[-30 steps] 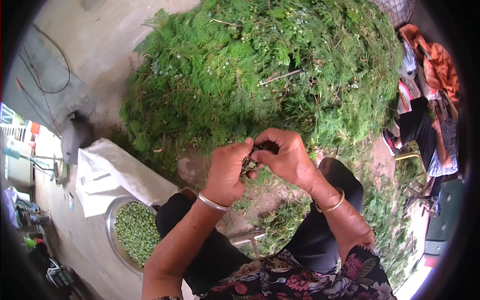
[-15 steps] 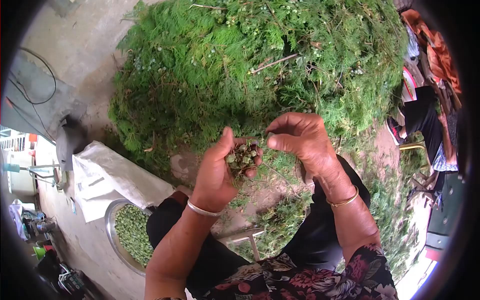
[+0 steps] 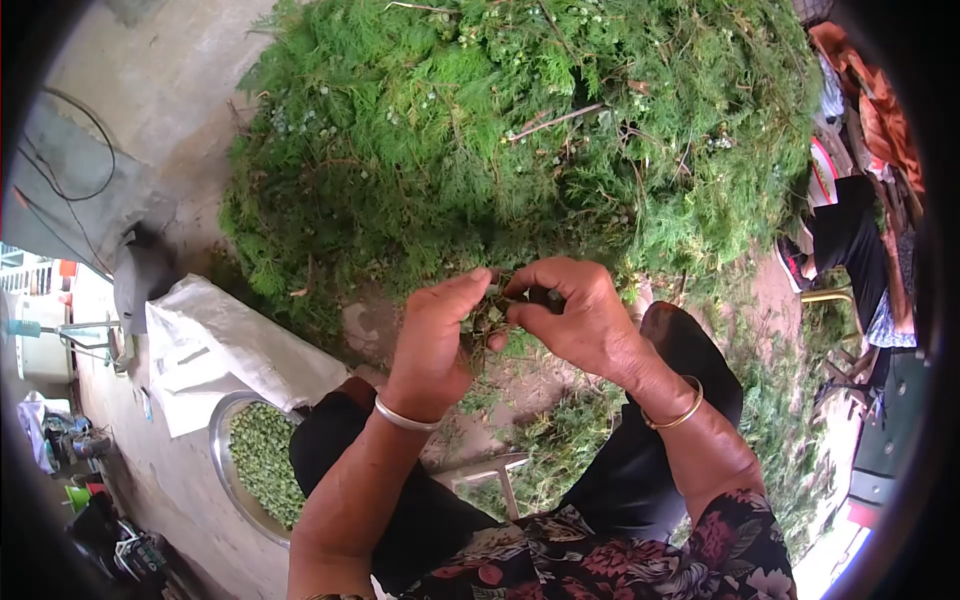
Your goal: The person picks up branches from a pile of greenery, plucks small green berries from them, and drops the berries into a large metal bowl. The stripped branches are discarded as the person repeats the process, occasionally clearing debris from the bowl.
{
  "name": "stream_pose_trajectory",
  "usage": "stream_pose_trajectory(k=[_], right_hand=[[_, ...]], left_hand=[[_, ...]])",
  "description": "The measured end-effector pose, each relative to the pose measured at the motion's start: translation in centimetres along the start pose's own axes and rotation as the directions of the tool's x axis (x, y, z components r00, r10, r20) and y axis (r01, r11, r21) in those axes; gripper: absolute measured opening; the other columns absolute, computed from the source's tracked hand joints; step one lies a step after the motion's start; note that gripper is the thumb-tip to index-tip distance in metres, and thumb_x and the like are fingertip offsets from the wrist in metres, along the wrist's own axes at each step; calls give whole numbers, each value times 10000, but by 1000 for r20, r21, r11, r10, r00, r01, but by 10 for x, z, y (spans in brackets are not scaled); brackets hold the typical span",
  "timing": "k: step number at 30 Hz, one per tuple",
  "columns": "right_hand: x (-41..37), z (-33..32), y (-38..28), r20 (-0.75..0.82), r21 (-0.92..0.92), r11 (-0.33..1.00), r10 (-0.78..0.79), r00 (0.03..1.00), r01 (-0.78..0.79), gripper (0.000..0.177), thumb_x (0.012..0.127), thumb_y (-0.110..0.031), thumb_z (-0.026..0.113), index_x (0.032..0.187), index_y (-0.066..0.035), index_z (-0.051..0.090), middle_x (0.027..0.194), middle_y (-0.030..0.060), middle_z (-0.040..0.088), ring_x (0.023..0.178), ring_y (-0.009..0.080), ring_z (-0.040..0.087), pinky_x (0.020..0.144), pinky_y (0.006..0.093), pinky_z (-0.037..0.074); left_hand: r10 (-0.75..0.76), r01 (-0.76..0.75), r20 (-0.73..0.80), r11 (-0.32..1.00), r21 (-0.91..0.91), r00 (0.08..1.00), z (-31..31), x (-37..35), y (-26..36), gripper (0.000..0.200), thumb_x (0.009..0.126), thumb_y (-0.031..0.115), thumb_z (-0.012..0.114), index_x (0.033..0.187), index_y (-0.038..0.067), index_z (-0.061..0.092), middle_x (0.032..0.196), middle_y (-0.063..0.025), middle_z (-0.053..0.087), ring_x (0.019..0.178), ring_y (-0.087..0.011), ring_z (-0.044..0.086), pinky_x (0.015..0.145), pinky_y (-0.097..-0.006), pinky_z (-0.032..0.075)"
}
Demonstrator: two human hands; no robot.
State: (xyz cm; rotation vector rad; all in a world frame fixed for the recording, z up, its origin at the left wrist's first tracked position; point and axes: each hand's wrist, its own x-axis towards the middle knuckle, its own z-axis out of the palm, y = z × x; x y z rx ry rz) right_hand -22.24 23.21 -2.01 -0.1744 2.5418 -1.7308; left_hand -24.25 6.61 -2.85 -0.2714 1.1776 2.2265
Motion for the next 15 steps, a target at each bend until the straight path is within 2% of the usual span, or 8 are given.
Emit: stream_pose_trajectory(k=[2, 3, 5, 6, 8, 10, 12, 15], right_hand=[[2, -2, 0, 20, 139, 990, 34, 999, -36, 91, 787, -22, 639, 848, 46, 636, 726, 69, 646, 656, 105, 612, 583, 250, 481], [3, -4, 1, 20, 139, 990, 35, 999, -38, 91, 787, -22, 639, 848, 46, 636, 726, 69, 646, 656, 105, 612, 583, 250, 481], [4, -8, 3, -12, 353, 934, 53, 999, -45, 88, 816, -28, 613, 849, 53, 626, 711, 67, 639, 604, 99, 589, 538, 237, 465], [5, -11, 1, -12, 353, 934, 54, 998, -46, 88, 816, -28, 613, 849, 53, 626, 711, 67, 639, 604, 99, 589, 538, 237, 465], [5, -20, -7, 129, 596, 711, 374, 918, -373, 104, 834, -42, 598, 864, 56, 612, 717, 62, 634, 580, 85, 559, 484, 214, 433], [5, -23, -8, 163, 637, 668, 371, 914, -385, 118, 824, -30, 584, 902, 57, 594, 728, 70, 624, 571, 85, 537, 449, 203, 410], [5, -23, -6, 196, 729, 568, 362, 911, -382, 125, 815, -16, 568, 910, 64, 586, 740, 88, 615, 584, 96, 541, 443, 208, 412], [7, -26, -7, 196, 728, 558, 387, 901, -398, 138, 804, 1, 551, 922, 68, 575, 751, 105, 609, 585, 109, 542, 445, 211, 411]], left_hand=[[6, -11, 70, 997, 70, 998, 0, 0, 1, 308, 959, 222, 447, 1008, -41, 598, 882, -123, 635, 711, -165, 578, 568, -274, 431], [5, -10, 70, 998, 69, 998, 0, 0, 1, 308, 959, 222, 447, 1008, -41, 598, 882, -123, 635, 711, -165, 578, 568, -274, 431], [-29, 27, 91, 999, 24, 995, -1, 1, 1, 309, 957, 214, 438, 1033, -47, 585, 894, -115, 629, 739, -162, 571, 571, -274, 430], [-30, 28, 91, 999, 23, 995, -1, 1, 0, 309, 957, 214, 438, 1033, -47, 585, 894, -115, 629, 739, -162, 571, 571, -274, 430], [-40, 45, 74, 997, -69, 996, -2, 1, -2, 312, 950, 210, 439, 1065, -51, 566, 896, -114, 619, 761, -163, 565, 570, -274, 425], [-56, 59, 58, 997, -53, 997, -4, 0, -1, 311, 943, 205, 451, 1089, -48, 557, 890, -114, 614, 761, -163, 562, 570, -274, 422], [-72, 73, 40, 997, -37, 997, -2, -2, 2, 315, 936, 201, 462, 1112, -46, 547, 885, -113, 610, 762, -164, 560, 570, -275, 419], [-69, 70, -29, 997, 26, 997, 2, -6, 6, 264, 917, 170, 509, 1069, -38, 565, 820, -111, 622, 719, -160, 567, 545, -271, 397]])
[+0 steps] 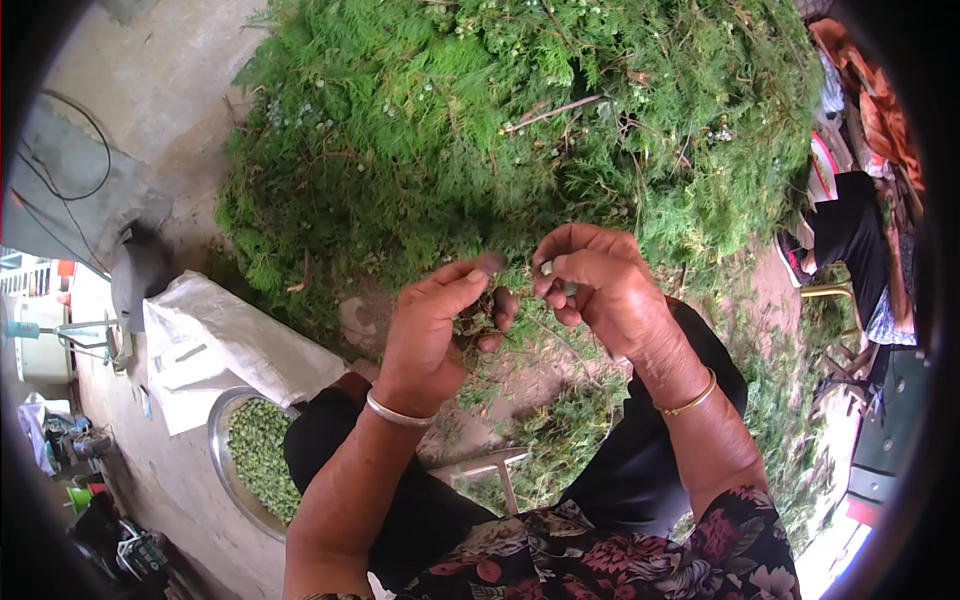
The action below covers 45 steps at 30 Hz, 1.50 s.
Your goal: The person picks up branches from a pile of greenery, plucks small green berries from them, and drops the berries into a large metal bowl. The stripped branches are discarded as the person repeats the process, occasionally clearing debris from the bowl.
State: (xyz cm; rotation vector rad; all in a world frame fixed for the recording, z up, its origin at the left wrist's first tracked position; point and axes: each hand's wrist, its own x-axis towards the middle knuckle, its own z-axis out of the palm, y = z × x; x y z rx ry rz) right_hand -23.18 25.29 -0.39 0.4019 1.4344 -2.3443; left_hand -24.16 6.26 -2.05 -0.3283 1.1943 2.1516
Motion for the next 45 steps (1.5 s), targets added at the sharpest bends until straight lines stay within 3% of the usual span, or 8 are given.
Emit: stream_pose_trajectory(k=[4, 9, 21, 23, 26, 30, 32, 45], right_hand=[[-1, 6, -1, 14, 73, 997, 15, 1000, -16, 128, 815, -38, 576, 900, 56, 596, 700, 73, 600, 575, 99, 530, 459, 216, 411], [3, 11, 17, 150, -626, 686, -361, 921, 370, 136, 795, -70, 653, 849, 56, 655, 683, 52, 643, 635, 62, 563, 558, 227, 460], [6, 6, 20, 70, -283, 949, -125, 990, 140, 154, 764, -11, 627, 891, 77, 623, 716, 90, 639, 569, 95, 554, 515, 232, 438], [6, 8, 12, 10, -177, 981, -74, 997, 75, 157, 763, -15, 623, 892, 72, 605, 706, 88, 625, 531, 101, 526, 484, 232, 410], [3, 12, 1, -54, 239, 971, 27, 998, -13, 109, 793, -45, 605, 876, 24, 591, 672, 75, 599, 476, 112, 473, 440, 240, 355], [5, -2, 16, -5, 36, 998, -47, 999, 47, 100, 829, -66, 592, 858, 28, 608, 714, 77, 626, 517, 107, 510, 486, 221, 404], [7, 6, 27, 103, -547, 751, -377, 920, 369, 101, 825, -44, 608, 859, 33, 664, 686, 55, 645, 529, 79, 546, 498, 230, 435], [1, 19, 13, 23, -437, 890, -129, 991, 126, 127, 832, -32, 591, 890, 63, 652, 695, 71, 646, 589, 80, 579, 540, 226, 477]], left_hand=[[16, -16, -16, 1000, 19, 1000, -1, -1, -1, 289, 919, 183, 530, 1112, -30, 558, 782, -96, 623, 655, -149, 564, 517, -247, 390], [24, -37, 92, 989, 143, 996, -4, -2, -4, 325, 927, 191, 531, 1158, -39, 534, 763, -84, 624, 628, -135, 572, 517, -224, 407], [26, -65, 178, 973, 221, 984, -10, 3, -7, 446, 953, 328, 483, 1171, -60, 511, 832, -88, 615, 675, -143, 575, 504, -221, 411], [-5, 31, 107, 971, -236, 994, -7, 6, -8, 478, 965, 351, 469, 1122, -101, 481, 928, -156, 624, 764, -183, 596, 626, -277, 478], [-38, 56, 56, 932, -358, 998, -10, 12, -9, 552, 974, 412, 412, 1132, -113, 471, 972, -174, 617, 814, -205, 595, 676, -302, 492], [-46, 77, 100, 939, -336, 994, -5, 10, -8, 554, 980, 414, 395, 1107, -116, 495, 951, -166, 623, 790, -207, 597, 697, -304, 499], [-53, 74, 87, 964, -257, 995, -4, 7, -7, 548, 978, 421, 398, 1068, -101, 538, 907, -141, 628, 751, -185, 587, 676, -285, 486], [-98, 106, 64, 985, -134, 993, -7, 10, -15, 413, 982, 363, 427, 940, -13, 592, 806, -82, 616, 688, -163, 583, 579, -266, 441]])
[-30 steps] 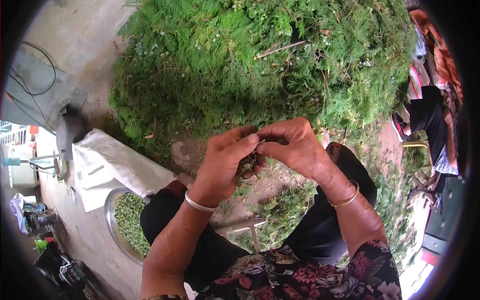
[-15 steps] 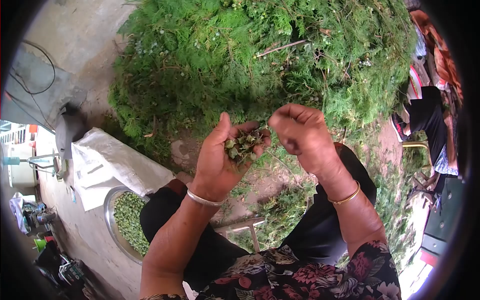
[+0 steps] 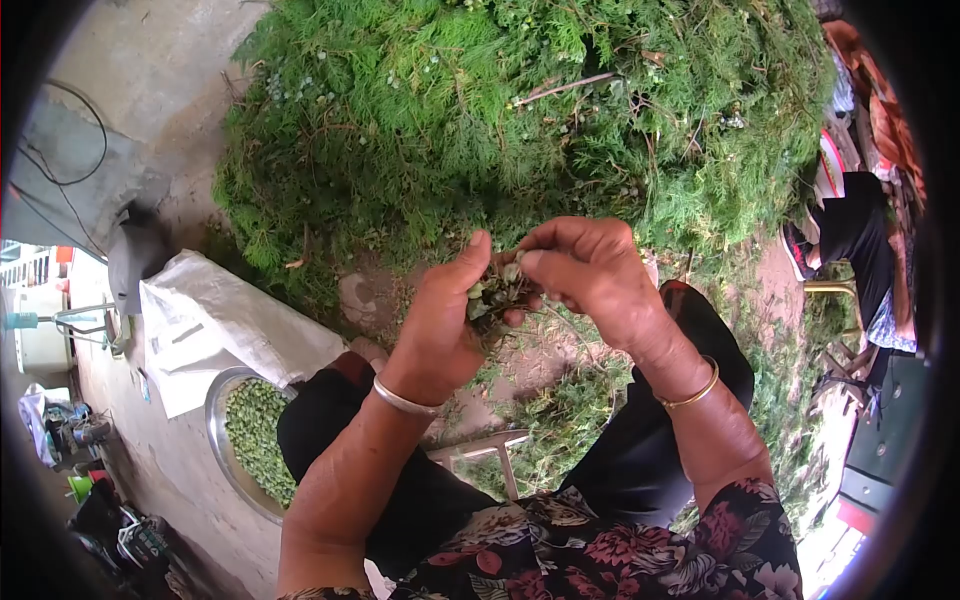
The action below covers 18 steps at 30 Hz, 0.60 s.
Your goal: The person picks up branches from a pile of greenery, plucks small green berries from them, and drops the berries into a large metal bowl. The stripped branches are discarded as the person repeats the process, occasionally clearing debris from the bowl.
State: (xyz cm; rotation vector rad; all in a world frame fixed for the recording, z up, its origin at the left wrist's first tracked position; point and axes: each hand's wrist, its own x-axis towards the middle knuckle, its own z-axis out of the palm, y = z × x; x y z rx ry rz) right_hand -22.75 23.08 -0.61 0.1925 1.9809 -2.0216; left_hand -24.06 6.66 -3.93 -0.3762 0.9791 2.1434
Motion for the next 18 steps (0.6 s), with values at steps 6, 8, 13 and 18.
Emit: stream_pose_trajectory(k=[6, 8, 13, 18], right_hand=[[5, -7, 6, 15, 230, 959, 167, 986, -166, 148, 836, -111, 606, 882, 27, 634, 628, 28, 571, 523, 56, 500, 419, 188, 340], [5, -8, 7, 23, 278, 945, 176, 984, -175, 154, 834, -129, 611, 872, 19, 628, 612, 20, 552, 508, 54, 479, 412, 184, 311], [5, -15, 8, -79, 366, 915, 214, 974, -171, 200, 824, -173, 617, 888, 16, 607, 651, 27, 550, 527, 61, 472, 413, 190, 304], [3, -11, -1, 8, 532, 835, 165, 986, -144, 213, 825, -186, 620, 867, 23, 624, 640, 24, 551, 513, 65, 461, 432, 186, 322]], left_hand=[[33, -36, 80, 998, 41, 996, -6, 2, -1, 453, 991, 372, 377, 1033, -34, 572, 890, -121, 634, 765, -179, 593, 579, -250, 449], [42, -43, 9, 999, 24, 999, -4, 0, 0, 392, 984, 325, 417, 1013, -30, 579, 900, -134, 632, 761, -182, 591, 577, -251, 448], [74, -73, -7, 994, 86, 997, -3, -5, 3, 305, 962, 262, 486, 983, -26, 583, 877, -135, 625, 763, -190, 589, 580, -252, 446], [55, -52, -54, 998, 44, 997, 1, -7, 5, 272, 937, 261, 542, 933, -5, 597, 814, -101, 629, 687, -160, 575, 568, -247, 420]])
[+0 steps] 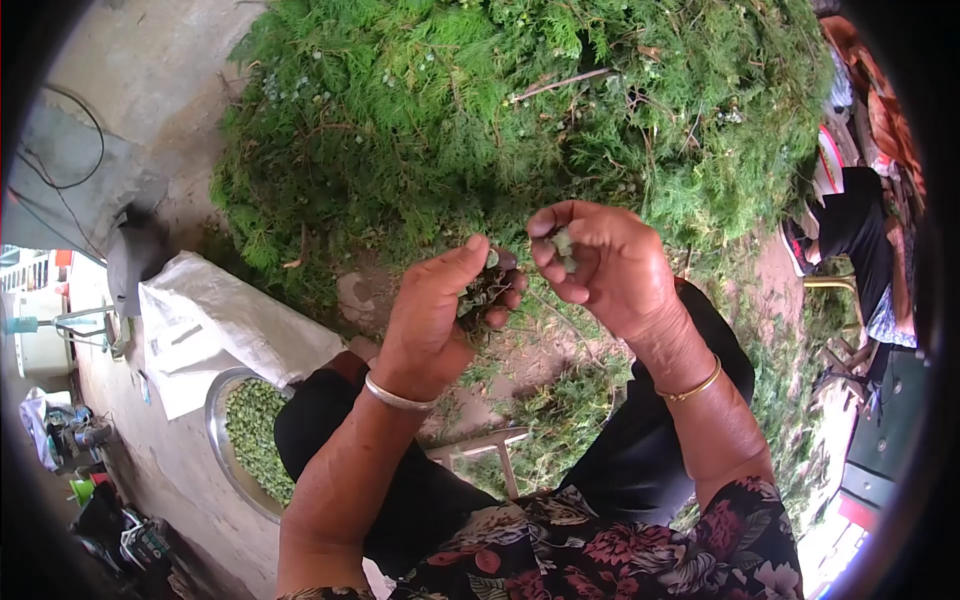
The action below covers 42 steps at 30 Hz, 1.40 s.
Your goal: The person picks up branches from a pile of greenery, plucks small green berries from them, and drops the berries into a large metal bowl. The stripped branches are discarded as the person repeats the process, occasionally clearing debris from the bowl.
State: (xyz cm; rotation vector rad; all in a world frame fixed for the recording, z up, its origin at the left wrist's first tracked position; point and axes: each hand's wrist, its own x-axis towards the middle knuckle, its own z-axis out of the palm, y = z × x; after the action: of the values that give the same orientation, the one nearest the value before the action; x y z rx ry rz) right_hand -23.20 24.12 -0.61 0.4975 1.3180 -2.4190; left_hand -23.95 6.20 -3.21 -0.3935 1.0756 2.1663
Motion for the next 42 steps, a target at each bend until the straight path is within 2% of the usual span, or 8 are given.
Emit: stream_pose_trajectory(k=[8, 13, 15, 20, 23, 30, 37, 42], right_hand=[[1, 7, 25, 178, -564, 764, -259, 949, 314, 110, 801, -20, 642, 874, 63, 648, 728, 77, 649, 646, 107, 632, 557, 237, 500], [4, 2, 13, 30, -379, 907, -185, 982, 182, 119, 801, -29, 614, 843, 82, 608, 722, 94, 629, 570, 106, 583, 516, 234, 473], [6, -3, 4, -17, 151, 988, -44, 999, 46, 136, 822, -83, 604, 838, 51, 596, 690, 80, 602, 527, 104, 532, 471, 215, 416], [3, -14, 6, 84, 37, 998, -57, 995, 54, 146, 813, -115, 661, 850, 19, 618, 750, 75, 632, 617, 99, 561, 505, 229, 436], [8, -3, 38, 229, -481, 679, -512, 828, 554, 175, 747, 3, 719, 914, -23, 673, 873, 93, 692, 705, 96, 628, 605, 236, 499], [8, -4, 41, 515, -737, 91, -565, 644, 670, 172, 771, -39, 702, 928, -19, 635, 778, 132, 654, 642, 102, 607, 573, 277, 480], [3, 3, 32, 234, -682, 545, -470, 851, 488, 123, 787, -20, 660, 895, 6, 608, 730, 63, 626, 625, 133, 588, 562, 277, 482], [7, -13, 7, 132, 85, 996, -37, 991, 26, 154, 863, -117, 608, 887, 36, 600, 729, 41, 606, 576, 78, 507, 434, 210, 360]], left_hand=[[22, -28, 29, 979, 201, 999, -4, 3, -4, 324, 952, 300, 511, 913, -8, 605, 781, -102, 605, 686, -161, 571, 522, -234, 414], [-23, 29, 89, 998, -64, 996, -2, 7, -4, 445, 963, 377, 460, 992, -54, 569, 876, -148, 613, 726, -196, 592, 567, -247, 475], [-45, 63, 66, 955, -289, 997, 0, 8, -2, 492, 968, 411, 430, 1009, -63, 558, 902, -160, 613, 732, -208, 597, 600, -257, 501], [86, -63, 35, 901, -428, 996, -6, 10, 0, 598, 960, 505, 355, 1082, -54, 531, 1036, -202, 603, 883, -251, 615, 704, -286, 528], [104, -77, 44, 909, -409, 994, -9, 12, -1, 609, 955, 523, 350, 1093, -41, 535, 1082, -202, 597, 945, -256, 607, 783, -312, 514], [65, -49, 29, 925, -376, 997, -6, 10, -4, 606, 964, 512, 331, 1103, -42, 534, 1116, -200, 589, 1025, -274, 574, 906, -375, 459], [98, -53, 76, 891, -452, 992, -2, 6, 0, 644, 962, 512, 328, 1134, -80, 511, 1134, -222, 573, 1071, -313, 561, 977, -411, 434], [167, -85, 152, 894, -440, 974, -4, 4, 2, 671, 952, 532, 328, 1145, -85, 505, 1145, -236, 565, 1080, -336, 557, 994, -446, 423]])
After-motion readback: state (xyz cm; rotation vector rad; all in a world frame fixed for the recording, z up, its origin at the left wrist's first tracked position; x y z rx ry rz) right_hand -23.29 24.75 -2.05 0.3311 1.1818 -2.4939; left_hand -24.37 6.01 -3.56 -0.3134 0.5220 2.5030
